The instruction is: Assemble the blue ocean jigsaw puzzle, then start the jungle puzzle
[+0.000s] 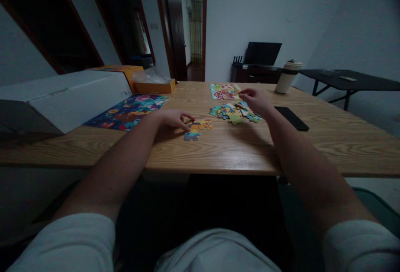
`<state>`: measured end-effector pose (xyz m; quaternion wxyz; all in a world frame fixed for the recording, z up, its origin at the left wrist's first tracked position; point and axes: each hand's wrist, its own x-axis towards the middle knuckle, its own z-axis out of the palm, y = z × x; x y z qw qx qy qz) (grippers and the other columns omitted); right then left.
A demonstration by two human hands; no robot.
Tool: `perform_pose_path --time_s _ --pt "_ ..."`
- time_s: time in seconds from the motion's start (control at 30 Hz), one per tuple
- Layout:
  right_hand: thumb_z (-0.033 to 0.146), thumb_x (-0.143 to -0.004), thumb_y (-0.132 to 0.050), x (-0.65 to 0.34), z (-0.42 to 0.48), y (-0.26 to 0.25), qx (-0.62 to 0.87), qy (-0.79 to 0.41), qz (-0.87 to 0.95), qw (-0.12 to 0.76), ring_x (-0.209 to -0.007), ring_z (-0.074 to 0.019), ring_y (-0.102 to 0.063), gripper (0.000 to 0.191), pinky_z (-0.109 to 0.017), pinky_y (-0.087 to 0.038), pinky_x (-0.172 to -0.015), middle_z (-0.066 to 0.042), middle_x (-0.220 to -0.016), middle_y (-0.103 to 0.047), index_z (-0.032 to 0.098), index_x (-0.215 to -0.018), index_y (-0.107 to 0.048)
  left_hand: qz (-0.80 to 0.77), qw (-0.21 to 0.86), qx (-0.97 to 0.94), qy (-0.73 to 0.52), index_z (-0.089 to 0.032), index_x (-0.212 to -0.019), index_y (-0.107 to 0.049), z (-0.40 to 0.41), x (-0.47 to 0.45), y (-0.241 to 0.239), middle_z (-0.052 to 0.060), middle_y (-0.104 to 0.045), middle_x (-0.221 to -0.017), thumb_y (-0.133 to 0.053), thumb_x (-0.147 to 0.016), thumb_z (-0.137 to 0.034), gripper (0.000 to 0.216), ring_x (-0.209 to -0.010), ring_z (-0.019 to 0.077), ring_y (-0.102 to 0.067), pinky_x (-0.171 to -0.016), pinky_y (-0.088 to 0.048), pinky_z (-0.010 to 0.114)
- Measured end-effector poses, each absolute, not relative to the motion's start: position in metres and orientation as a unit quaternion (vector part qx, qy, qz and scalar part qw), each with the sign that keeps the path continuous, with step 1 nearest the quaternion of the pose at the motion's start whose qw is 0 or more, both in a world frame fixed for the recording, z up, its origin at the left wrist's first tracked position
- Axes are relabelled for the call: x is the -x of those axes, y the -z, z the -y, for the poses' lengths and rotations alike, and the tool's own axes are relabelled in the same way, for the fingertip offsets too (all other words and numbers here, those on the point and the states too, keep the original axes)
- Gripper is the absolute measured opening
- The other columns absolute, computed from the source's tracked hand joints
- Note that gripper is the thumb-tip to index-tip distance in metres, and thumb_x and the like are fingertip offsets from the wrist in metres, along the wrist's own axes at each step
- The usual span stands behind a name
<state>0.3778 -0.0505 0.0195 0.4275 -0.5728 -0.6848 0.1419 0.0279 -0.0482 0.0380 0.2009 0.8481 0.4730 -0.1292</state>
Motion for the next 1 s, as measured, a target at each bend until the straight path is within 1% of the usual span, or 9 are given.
perform_pose_path --time_s 0.13,0.27,0.4,0.57,0.7,0.8,0.87,0.93,1.0 --pt "0.031 -0.083 -0.059 -0.395 0.040 -0.010 0.618 -0.131 0.672 0.387 -0.061 -0.0145 -0.053 0.031 -0.027 -0.041 -0.058 -0.006 -0.075 -0.068 0.010 -0.101 -0.075 -0.490 0.200 -0.837 0.137 -0.030 -0.151 -0.046 0.042 -0.016 -0.039 0.003 -0.067 -0.098 -0.066 -0.071 -0.063 0.089 -0.083 0.0205 -0.059 -0.071 -0.041 0.026" --pt "0.019 -0.081 -0.056 -0.414 0.032 -0.005 0.671 -0.091 0.656 0.332 -0.064 -0.0172 -0.059 0.032 -0.029 -0.044 -0.062 -0.009 -0.080 -0.072 0.010 -0.104 -0.076 -0.500 0.189 -0.839 0.106 -0.026 -0.149 -0.050 0.032 -0.010 -0.031 0.005 -0.067 -0.093 -0.060 -0.077 -0.064 0.081 -0.079 0.0200 -0.058 -0.068 -0.040 0.027" --pt "0.015 -0.081 -0.055 -0.435 0.026 -0.005 0.721 -0.051 0.610 0.324 -0.073 -0.0210 -0.064 0.033 -0.031 -0.048 -0.068 -0.013 -0.089 -0.074 0.011 -0.106 -0.075 -0.502 0.153 -0.848 0.070 -0.024 -0.146 -0.053 0.029 -0.013 -0.025 0.008 -0.068 -0.107 -0.059 -0.077 -0.073 0.085 -0.089 0.0224 -0.061 -0.076 -0.042 0.027" --pt "0.012 -0.081 -0.057 -0.448 0.024 0.001 0.749 -0.049 0.586 0.305 -0.082 -0.0242 -0.067 0.024 -0.035 -0.051 -0.075 -0.014 -0.094 -0.073 0.016 -0.098 -0.074 -0.489 0.150 -0.854 0.090 -0.027 -0.145 -0.054 0.034 -0.019 -0.026 0.008 -0.068 -0.118 -0.058 -0.077 -0.076 0.084 -0.100 0.0241 -0.060 -0.082 -0.042 0.028" --pt "0.027 -0.083 -0.065 -0.447 0.021 0.015 0.775 -0.077 0.575 0.251 -0.091 -0.0288 -0.069 0.024 -0.038 -0.052 -0.078 -0.016 -0.100 -0.074 0.017 -0.104 -0.074 -0.494 0.156 -0.850 0.094 -0.027 -0.145 -0.054 0.036 -0.020 -0.026 0.008 -0.068 -0.119 -0.060 -0.077 -0.073 0.083 -0.099 0.0242 -0.061 -0.081 -0.042 0.029" --pt "0.046 -0.084 -0.068 -0.435 0.023 0.022 0.733 -0.086 0.642 0.207 -0.105 -0.0323 -0.067 0.055 -0.041 -0.052 -0.088 -0.016 -0.120 -0.071 0.020 -0.132 -0.066 -0.493 0.164 -0.849 0.094 -0.027 -0.145 -0.054 0.034 -0.019 -0.025 0.009 -0.069 -0.118 -0.060 -0.076 -0.074 0.084 -0.098 0.0244 -0.062 -0.081 -0.043 0.029" --pt "0.053 -0.086 -0.065 -0.421 0.026 0.024 0.674 -0.079 0.710 0.188 -0.121 -0.0331 -0.060 0.067 -0.043 -0.047 -0.101 -0.014 -0.138 -0.062 0.022 -0.145 -0.056 -0.491 0.166 -0.850 0.092 -0.027 -0.145 -0.055 0.033 -0.019 -0.024 0.008 -0.069 -0.117 -0.060 -0.075 -0.075 0.085 -0.097 0.0245 -0.062 -0.082 -0.043 0.029" --pt "0.056 -0.088 -0.061 -0.404 0.030 0.022 0.621 -0.067 0.762 0.171 -0.134 -0.0331 -0.050 0.066 -0.043 -0.039 -0.110 -0.011 -0.150 -0.052 0.025 -0.146 -0.055 -0.490 0.165 -0.851 0.090 -0.027 -0.144 -0.055 0.033 -0.019 -0.024 0.008 -0.070 -0.115 -0.060 -0.075 -0.075 0.085 -0.097 0.0247 -0.062 -0.082 -0.043 0.030" --pt "0.057 -0.089 -0.059 -0.386 0.034 0.020 0.578 -0.061 0.800 0.150 -0.138 -0.0323 -0.045 0.060 -0.044 -0.036 -0.113 -0.007 -0.152 -0.050 0.030 -0.142 -0.060 -0.491 0.164 -0.851 0.091 -0.027 -0.145 -0.055 0.034 -0.019 -0.025 0.007 -0.070 -0.112 -0.059 -0.075 -0.075 0.085 -0.097 0.0250 -0.062 -0.083 -0.042 0.030"
